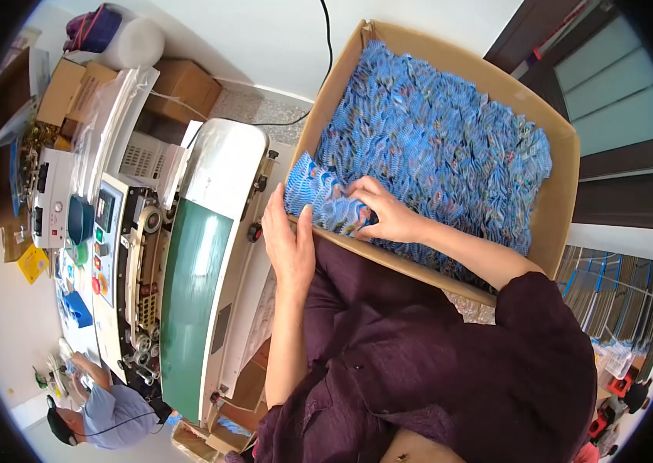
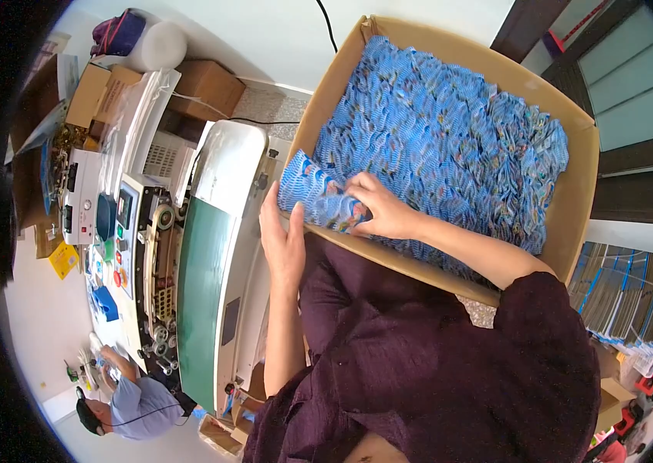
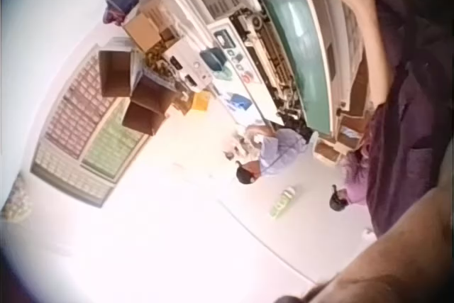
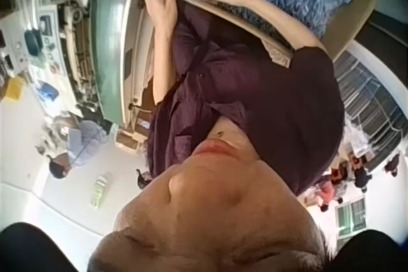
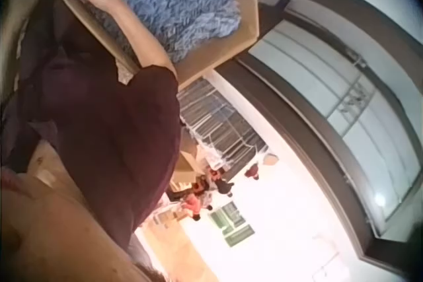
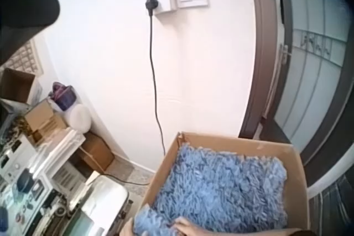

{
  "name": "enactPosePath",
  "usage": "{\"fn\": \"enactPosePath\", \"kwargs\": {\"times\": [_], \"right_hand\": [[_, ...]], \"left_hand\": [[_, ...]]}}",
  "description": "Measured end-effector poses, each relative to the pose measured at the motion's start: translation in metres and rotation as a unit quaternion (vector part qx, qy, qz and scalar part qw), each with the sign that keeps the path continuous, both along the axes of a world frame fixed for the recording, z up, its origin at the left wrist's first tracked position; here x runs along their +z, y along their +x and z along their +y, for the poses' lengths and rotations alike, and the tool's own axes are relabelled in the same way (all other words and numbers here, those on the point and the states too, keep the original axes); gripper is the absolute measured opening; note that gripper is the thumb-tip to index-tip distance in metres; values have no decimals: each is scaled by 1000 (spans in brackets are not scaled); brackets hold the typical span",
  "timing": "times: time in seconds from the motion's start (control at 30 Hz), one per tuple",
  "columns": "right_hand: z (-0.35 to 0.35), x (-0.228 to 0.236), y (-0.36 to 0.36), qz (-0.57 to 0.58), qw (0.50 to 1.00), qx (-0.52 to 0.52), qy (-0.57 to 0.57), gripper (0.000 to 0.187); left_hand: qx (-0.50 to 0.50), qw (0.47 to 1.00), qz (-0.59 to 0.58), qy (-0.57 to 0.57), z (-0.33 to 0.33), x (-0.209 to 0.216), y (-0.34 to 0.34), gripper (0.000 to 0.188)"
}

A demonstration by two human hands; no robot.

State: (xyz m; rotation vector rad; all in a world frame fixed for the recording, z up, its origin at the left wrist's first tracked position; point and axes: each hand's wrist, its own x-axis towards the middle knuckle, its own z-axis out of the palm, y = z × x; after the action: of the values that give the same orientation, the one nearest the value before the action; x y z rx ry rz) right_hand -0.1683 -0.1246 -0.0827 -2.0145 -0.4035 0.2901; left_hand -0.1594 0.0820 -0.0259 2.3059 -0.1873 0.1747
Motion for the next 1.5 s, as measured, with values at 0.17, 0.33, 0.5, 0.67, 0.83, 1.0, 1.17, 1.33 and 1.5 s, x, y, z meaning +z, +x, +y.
{"fn": "enactPosePath", "kwargs": {"times": [0.17, 0.33, 0.5, 0.67, 0.83, 1.0, 1.17, 1.33, 1.5], "right_hand": [[3, 0, 4, -82, 995, 16, 54, 51], [6, 5, 9, 63, 986, -6, 154, 65], [8, 9, 16, 36, 989, 7, 141, 78], [2, 9, 17, 16, 996, 46, 75, 71], [8, 8, 3, -47, 994, 10, 101, 60], [11, 7, -3, -37, 990, 3, 136, 50], [10, 5, -5, -64, 992, 6, 111, 46], [11, 7, 0, 53, 990, 1, 132, 56], [10, 11, 14, -14, 994, 75, 76, 60]], "left_hand": [[-10, 1000, 11, 6, 3, -2, 0, 49], [-11, 1000, 0, 1, 4, -3, 1, 49], [-13, 1000, -3, 6, 6, -3, 0, 50], [-23, 1000, 5, 13, 7, -3, 1, 51], [-17, 1000, 1, 19, 7, -3, -1, 52], [-15, 999, -5, 28, 7, -4, -1, 53], [-19, 1000, 0, 24, 8, -5, -1, 53], [-14, 1000, 0, 15, 8, -7, -2, 52], [-20, 1000, 6, -16, 11, -9, -1, 50]]}}
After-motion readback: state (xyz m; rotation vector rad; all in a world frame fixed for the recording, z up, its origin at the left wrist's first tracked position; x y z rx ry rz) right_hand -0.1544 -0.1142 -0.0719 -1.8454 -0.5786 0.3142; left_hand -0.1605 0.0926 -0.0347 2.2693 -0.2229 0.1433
